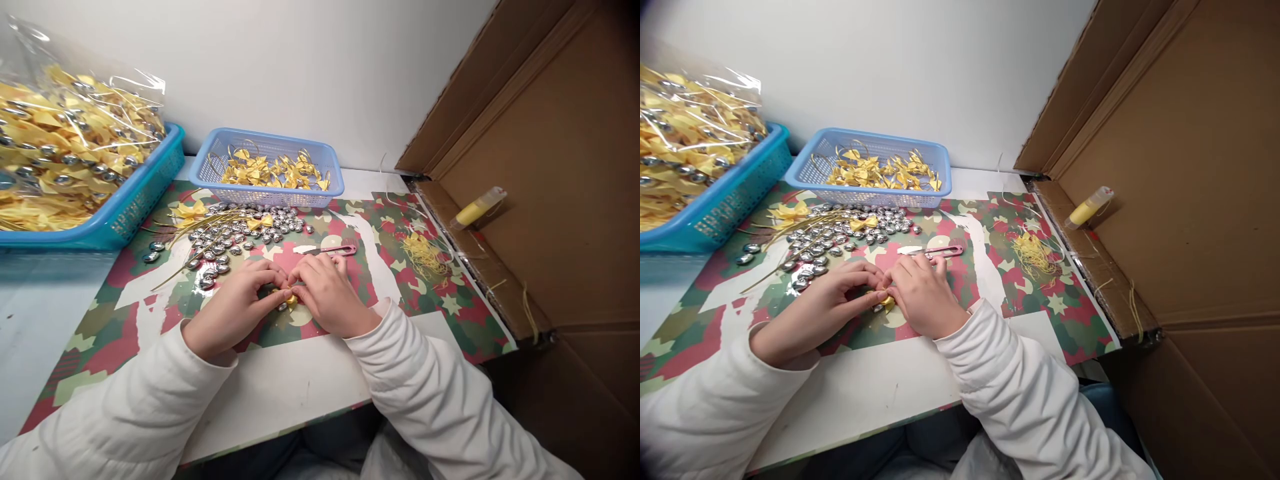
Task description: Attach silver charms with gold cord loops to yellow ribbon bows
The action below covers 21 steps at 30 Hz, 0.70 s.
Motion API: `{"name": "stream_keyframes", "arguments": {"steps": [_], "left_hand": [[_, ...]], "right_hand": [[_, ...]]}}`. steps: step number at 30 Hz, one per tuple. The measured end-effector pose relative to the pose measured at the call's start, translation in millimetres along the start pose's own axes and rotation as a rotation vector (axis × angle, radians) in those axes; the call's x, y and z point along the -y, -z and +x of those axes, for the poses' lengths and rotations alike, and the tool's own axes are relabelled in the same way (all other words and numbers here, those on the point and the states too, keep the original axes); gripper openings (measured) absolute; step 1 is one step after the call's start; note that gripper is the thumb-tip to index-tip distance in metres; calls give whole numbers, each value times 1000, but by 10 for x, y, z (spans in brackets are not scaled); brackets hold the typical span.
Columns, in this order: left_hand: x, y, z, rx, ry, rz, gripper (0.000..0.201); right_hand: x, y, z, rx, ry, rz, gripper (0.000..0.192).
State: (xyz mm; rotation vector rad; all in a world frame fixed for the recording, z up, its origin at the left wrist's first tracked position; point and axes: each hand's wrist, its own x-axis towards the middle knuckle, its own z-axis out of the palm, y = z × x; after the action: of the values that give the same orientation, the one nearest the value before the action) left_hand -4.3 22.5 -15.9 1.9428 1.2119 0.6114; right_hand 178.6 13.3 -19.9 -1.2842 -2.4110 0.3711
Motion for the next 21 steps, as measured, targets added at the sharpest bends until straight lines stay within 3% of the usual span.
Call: {"name": "stream_keyframes", "arguments": {"steps": [21], "left_hand": [[-23,19,-17,-14,8,17,32]], "right_hand": [[6,-28,0,1,-7,-48,10]]}}
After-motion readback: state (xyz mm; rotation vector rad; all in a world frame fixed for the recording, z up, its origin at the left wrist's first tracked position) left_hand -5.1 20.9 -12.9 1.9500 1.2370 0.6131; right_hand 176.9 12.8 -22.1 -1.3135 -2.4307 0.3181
